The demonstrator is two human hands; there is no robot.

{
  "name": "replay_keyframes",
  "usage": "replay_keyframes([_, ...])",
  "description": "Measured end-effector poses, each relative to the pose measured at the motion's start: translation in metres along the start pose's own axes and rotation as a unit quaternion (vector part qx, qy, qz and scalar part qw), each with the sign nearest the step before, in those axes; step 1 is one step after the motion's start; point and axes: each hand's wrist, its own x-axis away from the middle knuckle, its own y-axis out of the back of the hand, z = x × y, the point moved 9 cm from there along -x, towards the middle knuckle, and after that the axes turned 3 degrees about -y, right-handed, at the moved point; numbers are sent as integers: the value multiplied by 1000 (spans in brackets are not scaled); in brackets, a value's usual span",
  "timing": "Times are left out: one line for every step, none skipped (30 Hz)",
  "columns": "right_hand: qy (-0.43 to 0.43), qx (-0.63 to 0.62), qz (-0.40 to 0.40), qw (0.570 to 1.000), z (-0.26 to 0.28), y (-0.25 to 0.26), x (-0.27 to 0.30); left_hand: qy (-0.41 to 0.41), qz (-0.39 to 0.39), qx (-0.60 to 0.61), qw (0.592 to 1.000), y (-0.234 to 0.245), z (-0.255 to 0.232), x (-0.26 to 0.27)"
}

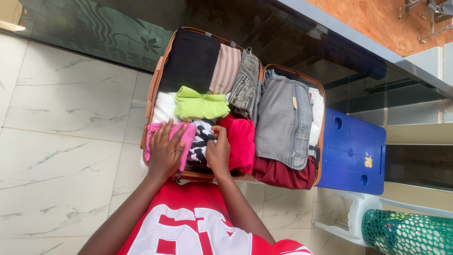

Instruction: The person folds multiple pieces of clothing including a lime green shirt, grey denim shorts, a pink top, and a blue towel on a table and packs them into a suitcase.

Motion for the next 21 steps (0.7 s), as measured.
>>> replay_keyframes([46,20,11,999,10,-1,4,4,6,-15,1000,-2,2,1])
replay_keyframes([91,39,22,995,22,-2,12,3,1,-2,1000,-3,2,2])
replay_keyframes([137,57,33,988,36,-3,21,1,-3,11,1000,-2,4,2])
replay_keyframes([193,98,39,975,51,-4,34,-1,-8,24,1000,-1,5,2])
replay_keyframes([248,138,43,958,64,-5,51,4,-10,27,1000,1,7,1])
replay_keyframes([300,178,48,936,76,-9,64,9,-12,30,999,2,8,0])
replay_keyframes([302,209,48,929,78,-10,66,18,-13,36,999,1,6,1])
replay_keyframes([303,239,48,921,78,-14,68,4,-18,31,999,2,0,3])
replay_keyframes([306,266,46,913,77,-22,68,-12,-23,24,999,6,-3,2])
replay_keyframes([310,268,26,912,77,-26,66,-28,-28,17,999,10,-6,0])
replay_keyframes([312,272,5,910,74,-29,66,-32,-27,10,999,12,-8,-1])
replay_keyframes([314,275,-15,908,70,-29,65,-35,-27,3,999,13,-10,-2])
replay_keyframes([303,255,-19,918,62,-27,60,-39,-27,-4,999,12,-12,-2])
replay_keyframes([291,234,-24,927,55,-25,54,-29,-21,7,999,11,-11,-1])
replay_keyframes([283,211,-27,935,51,-23,48,-17,-19,16,1000,10,-9,-1])
replay_keyframes([244,156,-54,956,45,-11,38,-6,-16,25,1000,10,-7,0])
replay_keyframes([205,99,-79,970,37,3,27,-8,-19,32,999,11,-7,1])
replay_keyframes([165,42,-103,980,30,17,21,-10,-21,38,999,12,-8,2])
replay_keyframes([152,5,-101,983,27,21,20,-13,-22,44,999,14,-7,3])
replay_keyframes([139,-32,-99,985,25,24,19,-15,-16,21,1000,14,-7,4])
replay_keyframes([126,-68,-98,985,23,27,19,-18,-10,0,1000,11,-8,3])
